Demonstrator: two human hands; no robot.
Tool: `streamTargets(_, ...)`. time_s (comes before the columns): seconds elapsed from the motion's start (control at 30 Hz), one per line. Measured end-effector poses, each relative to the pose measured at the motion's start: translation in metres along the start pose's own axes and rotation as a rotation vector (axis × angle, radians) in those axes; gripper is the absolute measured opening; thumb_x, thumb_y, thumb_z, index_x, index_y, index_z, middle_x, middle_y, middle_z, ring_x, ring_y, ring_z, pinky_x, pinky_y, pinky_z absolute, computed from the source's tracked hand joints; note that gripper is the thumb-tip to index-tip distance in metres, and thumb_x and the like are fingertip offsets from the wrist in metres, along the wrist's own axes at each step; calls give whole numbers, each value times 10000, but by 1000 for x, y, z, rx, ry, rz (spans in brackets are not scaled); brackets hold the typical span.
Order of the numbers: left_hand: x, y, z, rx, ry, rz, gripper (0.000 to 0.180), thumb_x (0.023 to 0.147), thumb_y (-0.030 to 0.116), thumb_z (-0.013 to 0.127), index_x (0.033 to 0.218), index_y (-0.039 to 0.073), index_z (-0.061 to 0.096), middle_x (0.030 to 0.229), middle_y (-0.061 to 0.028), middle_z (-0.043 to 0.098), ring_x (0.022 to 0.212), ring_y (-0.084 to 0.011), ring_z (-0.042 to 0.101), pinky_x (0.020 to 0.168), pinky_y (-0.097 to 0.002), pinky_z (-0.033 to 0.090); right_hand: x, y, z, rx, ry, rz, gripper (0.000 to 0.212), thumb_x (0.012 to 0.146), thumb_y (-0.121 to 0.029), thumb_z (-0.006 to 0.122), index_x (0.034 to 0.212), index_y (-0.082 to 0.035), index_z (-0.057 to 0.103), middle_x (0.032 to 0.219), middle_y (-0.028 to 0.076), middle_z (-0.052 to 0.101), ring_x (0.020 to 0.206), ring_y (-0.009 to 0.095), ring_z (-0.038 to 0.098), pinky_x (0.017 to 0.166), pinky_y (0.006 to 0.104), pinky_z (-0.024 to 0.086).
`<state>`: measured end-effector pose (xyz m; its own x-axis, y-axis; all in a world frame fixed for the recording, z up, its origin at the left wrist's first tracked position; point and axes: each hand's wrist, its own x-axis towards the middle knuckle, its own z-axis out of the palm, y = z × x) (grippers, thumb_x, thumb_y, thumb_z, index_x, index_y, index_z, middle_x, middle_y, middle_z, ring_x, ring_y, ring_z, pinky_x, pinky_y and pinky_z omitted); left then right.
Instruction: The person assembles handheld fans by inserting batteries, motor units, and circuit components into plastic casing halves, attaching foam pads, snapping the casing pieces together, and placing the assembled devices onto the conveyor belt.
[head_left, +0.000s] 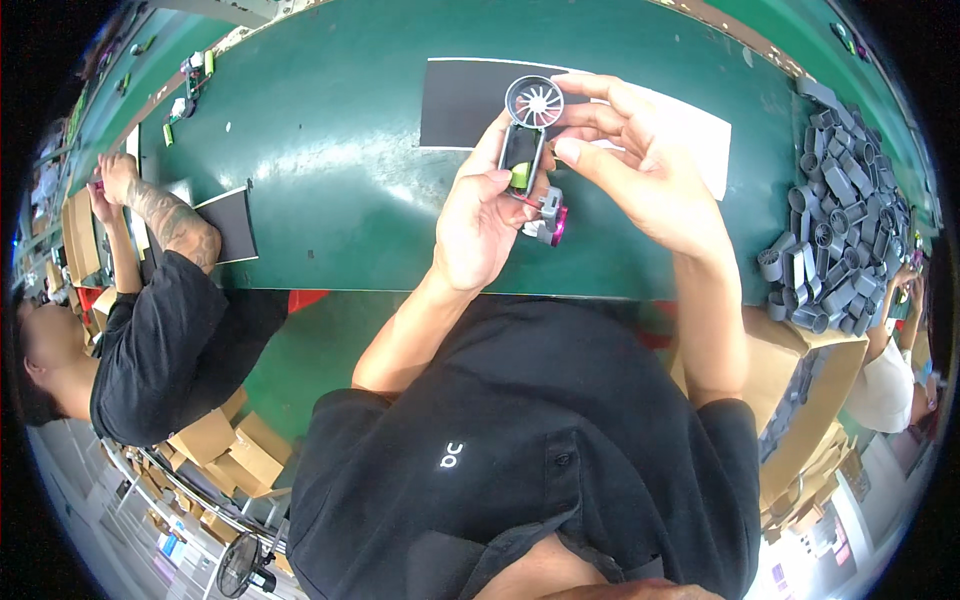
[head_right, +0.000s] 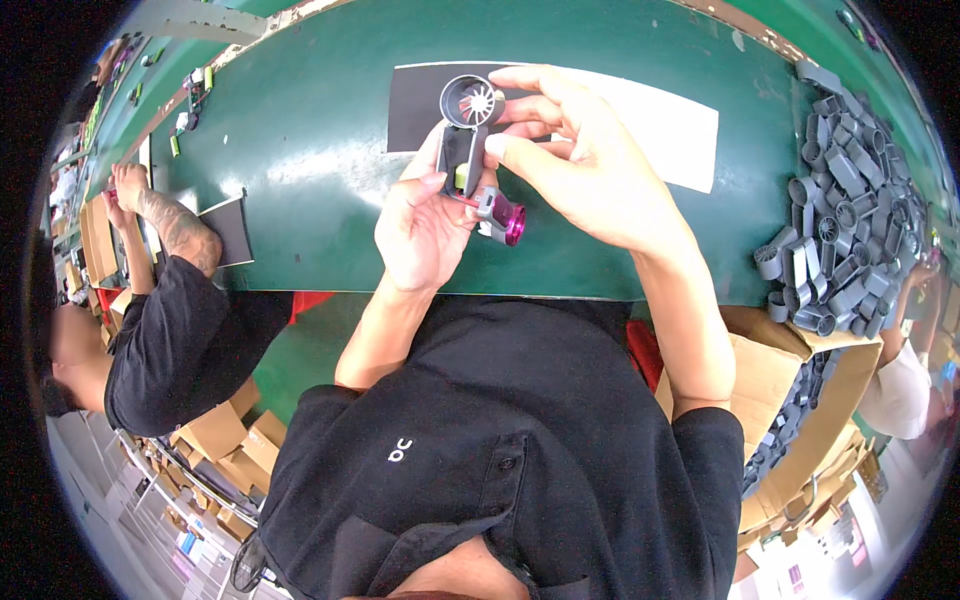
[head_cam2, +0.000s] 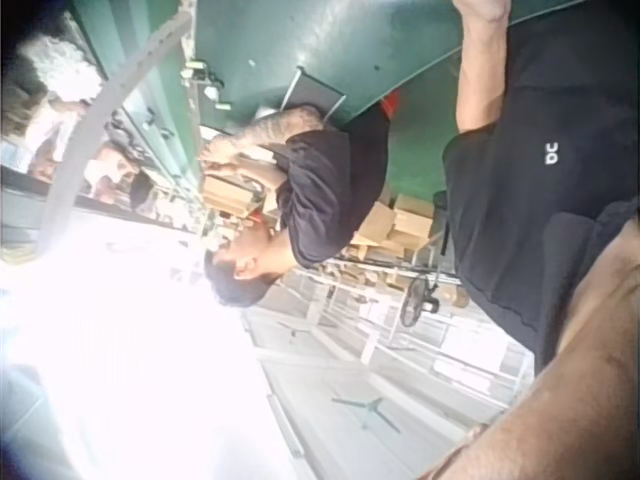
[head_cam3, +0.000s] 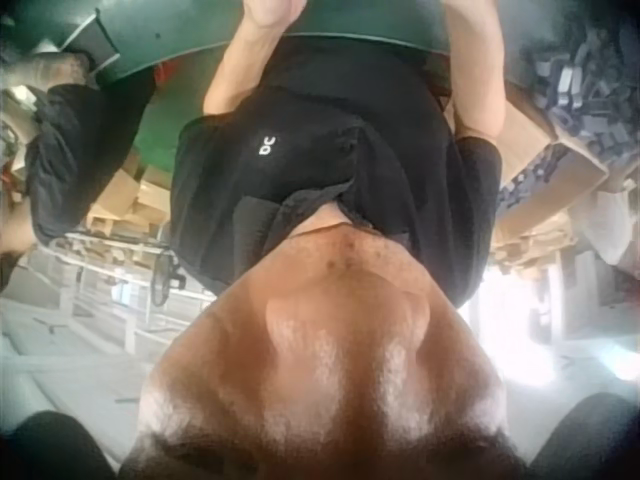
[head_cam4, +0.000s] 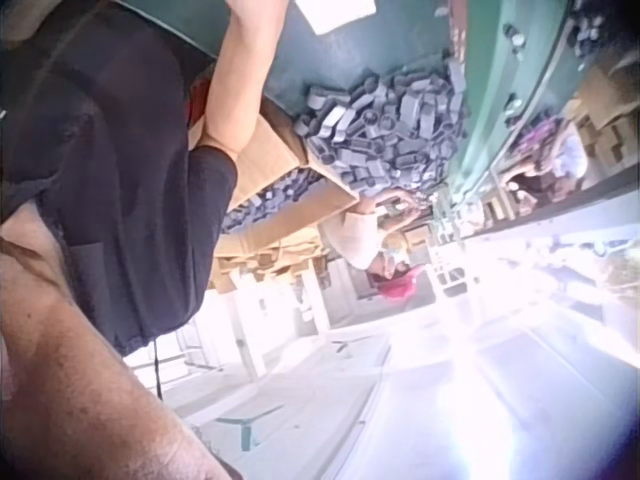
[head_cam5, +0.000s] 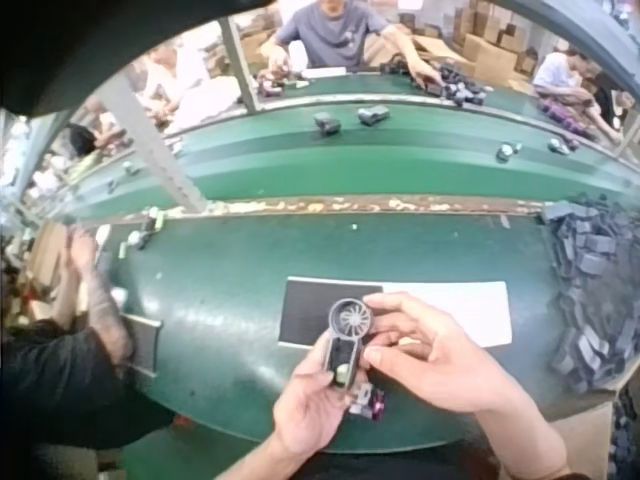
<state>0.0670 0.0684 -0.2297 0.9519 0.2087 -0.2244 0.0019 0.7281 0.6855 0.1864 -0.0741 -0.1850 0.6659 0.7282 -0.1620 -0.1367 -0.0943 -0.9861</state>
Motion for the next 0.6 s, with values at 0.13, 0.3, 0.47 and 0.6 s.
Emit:
streamTargets(0.13,-3,11,10,77,-23,-33,834,875,255,467,1647,39,236,1155,-65,616,771,-90,480,650,-223,396,-6,-9,7,-81,55,-50,517,926,-43,723,1412,-30,550,1177,95,698,1036,145,664,916,313,542)
streamTargets(0.3,-9,12,12,159,-21,-23,865,882,227,467,1677,74,162,1298,-27,578,838,-81,469,705,-224,401,-12,-11,17,-227,202,-189,491,882,-47,759,1346,-41,600,1189,89,698,1045,177,672,917,328,543)
streamTargets(0.47,-14,7,13,145,30,-8,848,898,267,478,1668,66,187,1288,-18,573,899,-81,503,739,-222,416,-20,-16,22,-434,264,-333,346,838,-35,777,1174,-50,697,1200,104,697,1052,222,684,897,342,552)
streamTargets(0.6,-14,1,8,199,43,22,841,918,288,485,1672,80,178,1370,-73,566,1127,-144,582,894,-274,485,-24,-16,30,-593,306,-360,249,812,-2,788,1055,-39,751,1201,119,697,1059,213,681,899,330,549)
